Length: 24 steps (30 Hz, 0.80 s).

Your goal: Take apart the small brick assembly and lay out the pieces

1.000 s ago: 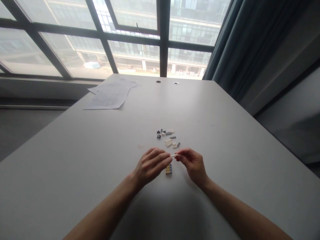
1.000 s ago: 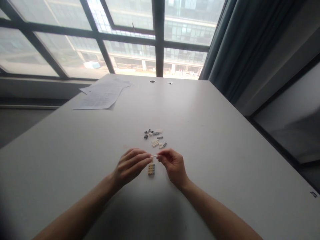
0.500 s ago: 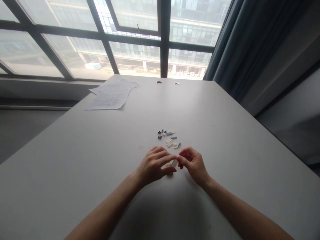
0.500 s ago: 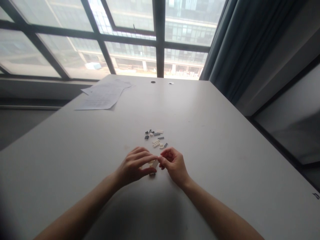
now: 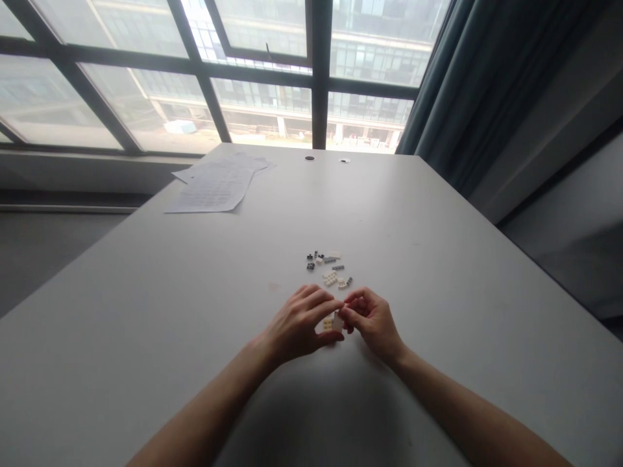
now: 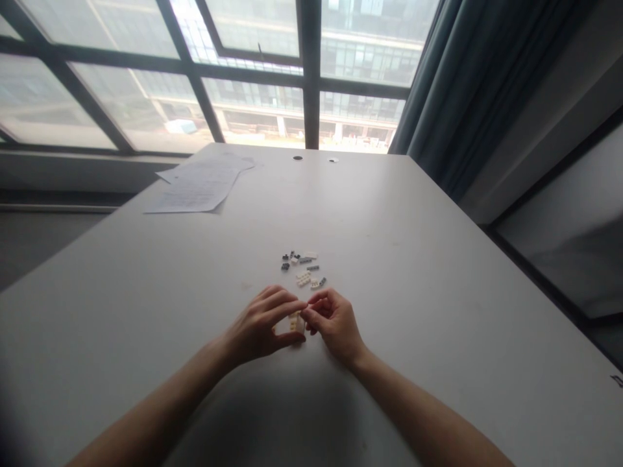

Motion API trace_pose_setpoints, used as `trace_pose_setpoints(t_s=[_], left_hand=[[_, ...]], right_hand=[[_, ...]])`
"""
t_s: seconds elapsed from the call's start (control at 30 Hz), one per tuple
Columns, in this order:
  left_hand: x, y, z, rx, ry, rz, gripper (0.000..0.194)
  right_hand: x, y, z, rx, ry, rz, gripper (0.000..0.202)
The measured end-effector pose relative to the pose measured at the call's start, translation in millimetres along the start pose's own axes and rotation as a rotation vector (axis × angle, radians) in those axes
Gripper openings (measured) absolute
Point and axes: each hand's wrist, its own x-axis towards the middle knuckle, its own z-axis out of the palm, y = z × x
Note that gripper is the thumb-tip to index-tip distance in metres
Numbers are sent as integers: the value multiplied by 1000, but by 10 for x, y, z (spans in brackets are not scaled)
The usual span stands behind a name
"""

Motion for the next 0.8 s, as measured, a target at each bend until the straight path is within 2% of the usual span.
trace_pose_setpoints(t_s=[0.13, 0.2, 0.3, 0.4, 0.5, 0.57, 0.67, 0.8], left_hand=[[1, 6, 17, -100, 35, -9, 31], [7, -2, 2, -166, 71, -62, 25], [16, -44, -51, -361, 166, -284, 28], [11, -114, -107, -785, 282, -572, 36], [-2, -179, -136, -1194, 379, -736, 41], [-10, -209, -143, -1318, 432, -764, 42], [-25, -244, -151, -1377, 473, -764, 40], [-57, -294, -155, -1381, 504, -771, 39]], right_hand=[[-15, 38, 6, -6, 14, -18, 27], [-4, 30, -28, -49, 14, -51, 27], [112, -54, -167, -295, 11, -173, 25], [389, -186, -367, -753, -3, -353, 24], [752, -288, -496, -1280, -195, -487, 41], [982, -324, -503, -1541, -355, -522, 51], [1250, -343, -429, -1707, -506, -562, 51], [1425, -364, -317, -1795, -634, -585, 37]])
